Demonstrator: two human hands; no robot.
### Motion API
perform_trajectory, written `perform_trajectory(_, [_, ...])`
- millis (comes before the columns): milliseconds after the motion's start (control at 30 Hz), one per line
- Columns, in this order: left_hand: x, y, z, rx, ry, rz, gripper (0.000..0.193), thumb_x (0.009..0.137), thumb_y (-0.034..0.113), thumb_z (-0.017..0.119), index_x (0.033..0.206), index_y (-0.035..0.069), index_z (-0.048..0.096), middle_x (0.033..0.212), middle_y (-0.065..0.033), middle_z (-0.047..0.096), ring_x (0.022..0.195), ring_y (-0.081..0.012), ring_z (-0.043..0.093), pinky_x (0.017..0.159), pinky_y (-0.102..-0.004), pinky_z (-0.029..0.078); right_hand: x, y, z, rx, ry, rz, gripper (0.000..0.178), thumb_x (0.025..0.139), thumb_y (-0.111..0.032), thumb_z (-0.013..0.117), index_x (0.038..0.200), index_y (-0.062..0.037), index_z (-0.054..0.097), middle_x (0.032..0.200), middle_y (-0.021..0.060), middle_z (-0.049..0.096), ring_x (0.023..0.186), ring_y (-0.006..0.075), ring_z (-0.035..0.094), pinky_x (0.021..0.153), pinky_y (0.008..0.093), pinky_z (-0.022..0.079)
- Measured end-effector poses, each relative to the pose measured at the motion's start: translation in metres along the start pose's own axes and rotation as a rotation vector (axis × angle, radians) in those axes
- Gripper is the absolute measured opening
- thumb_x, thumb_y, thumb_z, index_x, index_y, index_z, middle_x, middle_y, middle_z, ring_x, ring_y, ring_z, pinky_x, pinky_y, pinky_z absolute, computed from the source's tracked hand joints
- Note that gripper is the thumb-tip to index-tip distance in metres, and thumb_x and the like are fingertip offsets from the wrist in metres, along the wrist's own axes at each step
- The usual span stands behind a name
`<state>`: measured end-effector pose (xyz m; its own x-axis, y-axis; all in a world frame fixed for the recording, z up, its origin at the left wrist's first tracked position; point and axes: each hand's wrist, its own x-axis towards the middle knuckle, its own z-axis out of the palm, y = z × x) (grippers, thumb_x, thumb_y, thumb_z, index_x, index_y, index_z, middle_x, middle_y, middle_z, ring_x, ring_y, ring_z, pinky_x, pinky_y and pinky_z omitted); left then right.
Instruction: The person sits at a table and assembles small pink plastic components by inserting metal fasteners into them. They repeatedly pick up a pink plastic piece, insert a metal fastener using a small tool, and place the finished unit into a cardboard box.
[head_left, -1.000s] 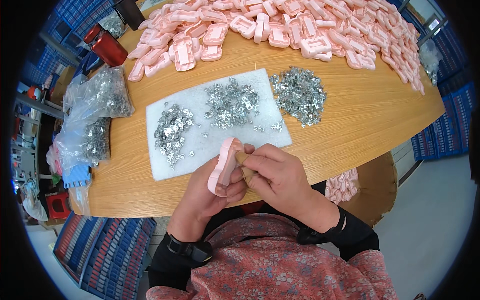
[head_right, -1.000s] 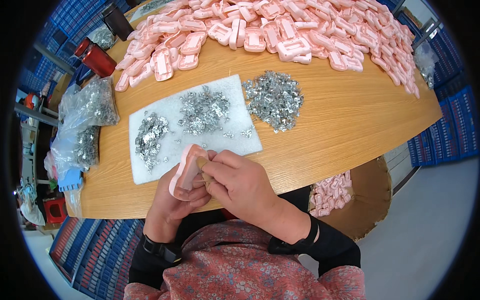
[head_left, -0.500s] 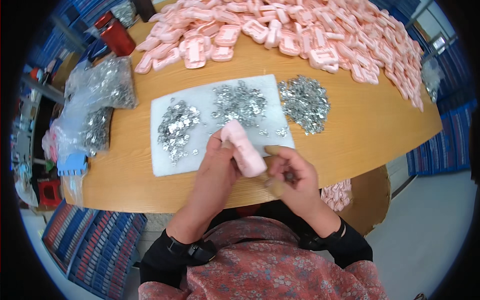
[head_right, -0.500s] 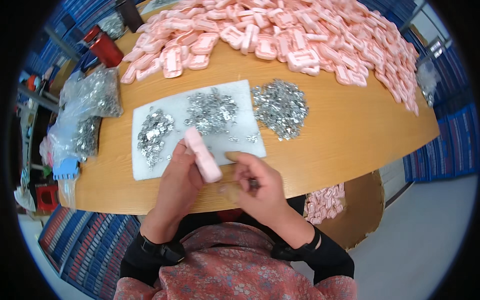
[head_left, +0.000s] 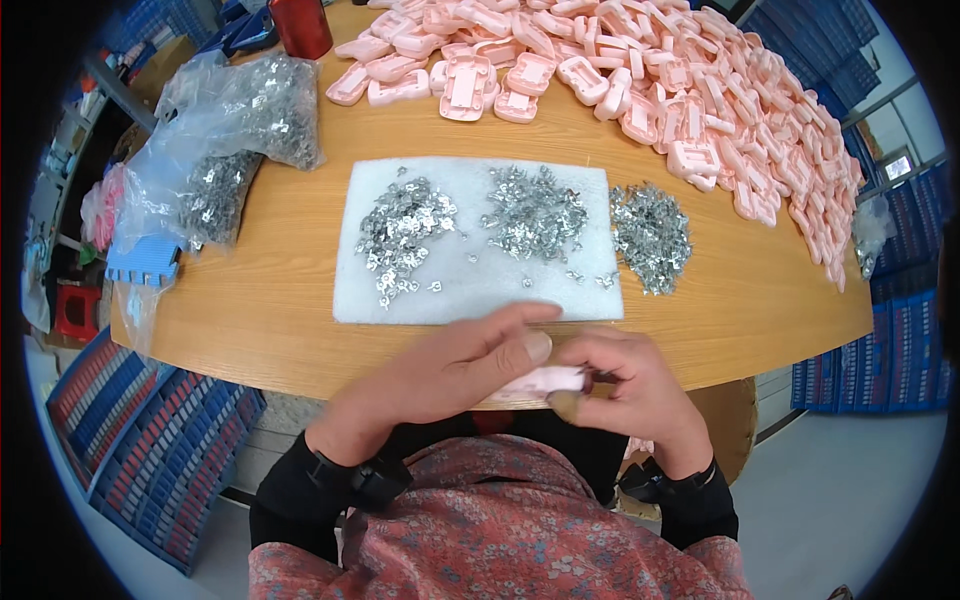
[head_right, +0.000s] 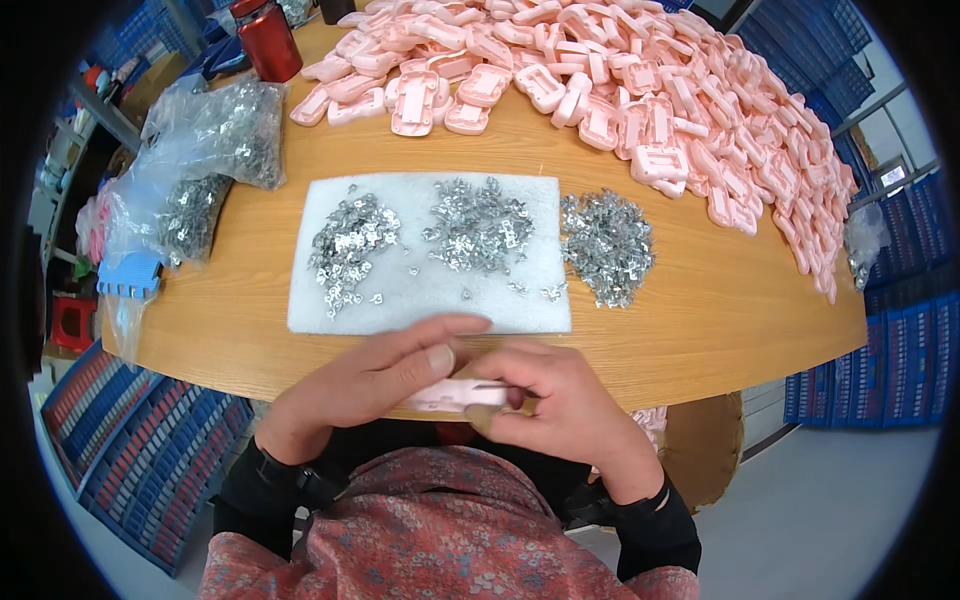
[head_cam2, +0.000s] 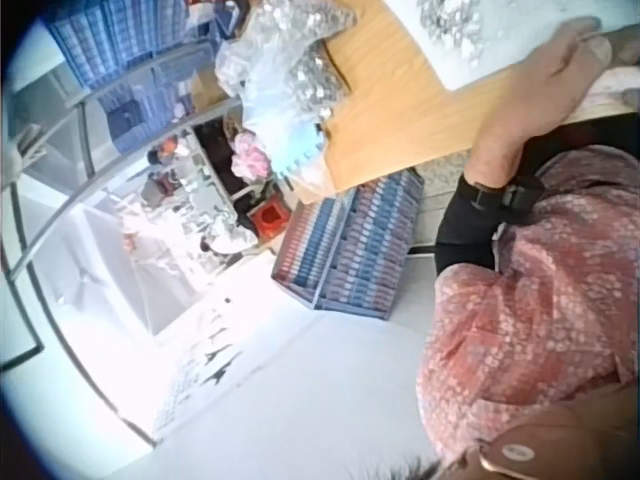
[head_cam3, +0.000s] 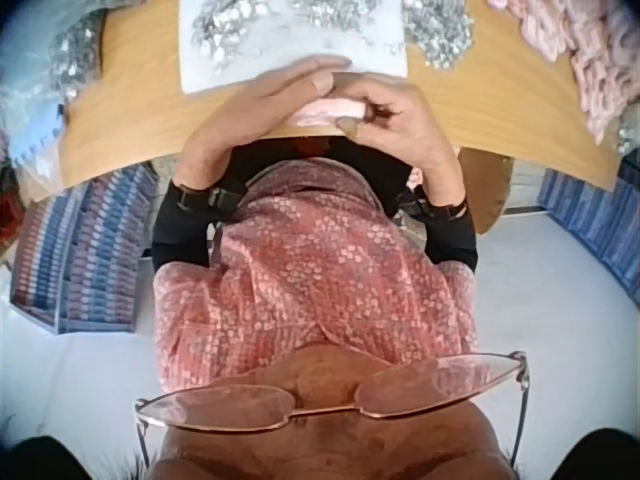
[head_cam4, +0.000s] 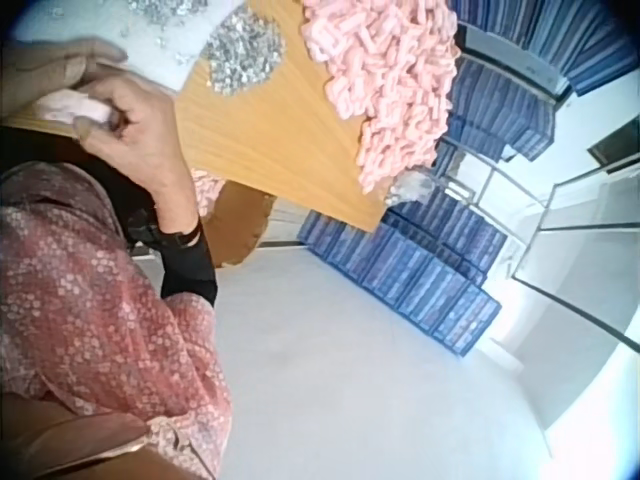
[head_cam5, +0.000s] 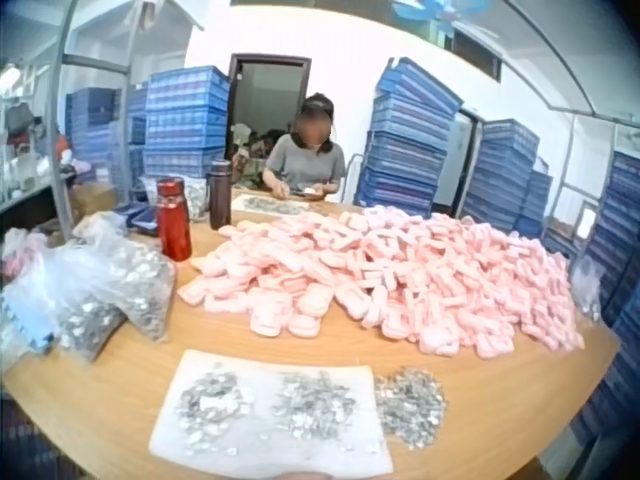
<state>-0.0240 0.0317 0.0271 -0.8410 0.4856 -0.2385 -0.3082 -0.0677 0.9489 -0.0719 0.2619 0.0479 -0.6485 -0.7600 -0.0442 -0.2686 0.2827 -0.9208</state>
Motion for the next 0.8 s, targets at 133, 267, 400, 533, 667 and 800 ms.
perform_trajectory(133, [-0.010, -0.004, -0.016, -0.178, -0.281, -0.145, 0.052, 0.107, 0.044, 0.034, 0.147, 0.012, 0.040, 0.103, -0.0037, 0.061, 0.088, -0.0118, 0.061, 0.075, -0.0262, 0.054, 0.019, -0.017, -0.006, 0.088, -0.090, 0.024, 0.039, 0.076, -0.012, 0.079, 0.112, -0.0067, 0.067, 0.086, 0.0020, 0.062, 0.067, 0.0099, 0.056, 0.059, 0.0259, 0.046])
perform_trajectory(267, [-0.024, -0.024, -0.017, -0.460, -0.181, -0.058, 0.053, 0.107, 0.040, 0.036, 0.151, 0.010, 0.034, 0.110, -0.0066, 0.059, 0.086, -0.0148, 0.062, 0.076, -0.0273, 0.054, 0.055, -0.008, -0.016, -0.285, 0.202, 0.042, 0.028, 0.082, -0.008, 0.073, 0.110, -0.0056, 0.069, 0.084, 0.0074, 0.064, 0.066, 0.0160, 0.059, 0.062, 0.0297, 0.049])
perform_trajectory(400, [-0.024, -0.031, -0.023, -0.556, -0.212, -0.060, 0.060, 0.105, 0.042, 0.041, 0.153, 0.008, 0.029, 0.111, -0.0073, 0.059, 0.091, -0.0154, 0.061, 0.078, -0.0284, 0.053, 0.105, 0.012, -0.010, -0.592, 0.245, -0.091, 0.020, 0.084, -0.013, 0.068, 0.102, -0.0061, 0.070, 0.088, 0.0123, 0.065, 0.073, 0.0278, 0.063, 0.067, 0.0369, 0.051])
perform_trajectory(533, [-0.026, -0.036, -0.022, -0.672, -0.175, 0.030, 0.073, 0.098, 0.048, 0.051, 0.153, 0.007, 0.027, 0.110, -0.0099, 0.060, 0.092, -0.0181, 0.063, 0.082, -0.0302, 0.052, 0.132, 0.017, 0.002, -0.699, 0.176, -0.131, 0.017, 0.083, -0.014, 0.068, 0.099, -0.0065, 0.070, 0.086, 0.0108, 0.063, 0.075, 0.0298, 0.063, 0.068, 0.0387, 0.050])
perform_trajectory(667, [-0.031, -0.034, -0.019, -0.605, -0.046, 0.011, 0.086, 0.090, 0.055, 0.061, 0.151, 0.004, 0.029, 0.112, -0.0171, 0.061, 0.093, -0.0245, 0.066, 0.086, -0.0351, 0.051, 0.144, 0.014, 0.017, -0.829, 0.141, -0.135, 0.016, 0.081, -0.016, 0.068, 0.095, -0.0089, 0.070, 0.084, 0.0095, 0.062, 0.078, 0.0313, 0.064, 0.070, 0.0418, 0.052])
perform_trajectory(800, [-0.031, -0.037, -0.023, -0.680, -0.086, -0.006, 0.076, 0.091, 0.049, 0.062, 0.148, 0.009, 0.032, 0.111, -0.0198, 0.062, 0.093, -0.0276, 0.066, 0.083, -0.0382, 0.054, 0.152, 0.008, 0.024, -0.942, 0.063, -0.062, 0.017, 0.080, -0.018, 0.068, 0.095, -0.0092, 0.069, 0.086, 0.0102, 0.063, 0.080, 0.0320, 0.064, 0.071, 0.0429, 0.052])
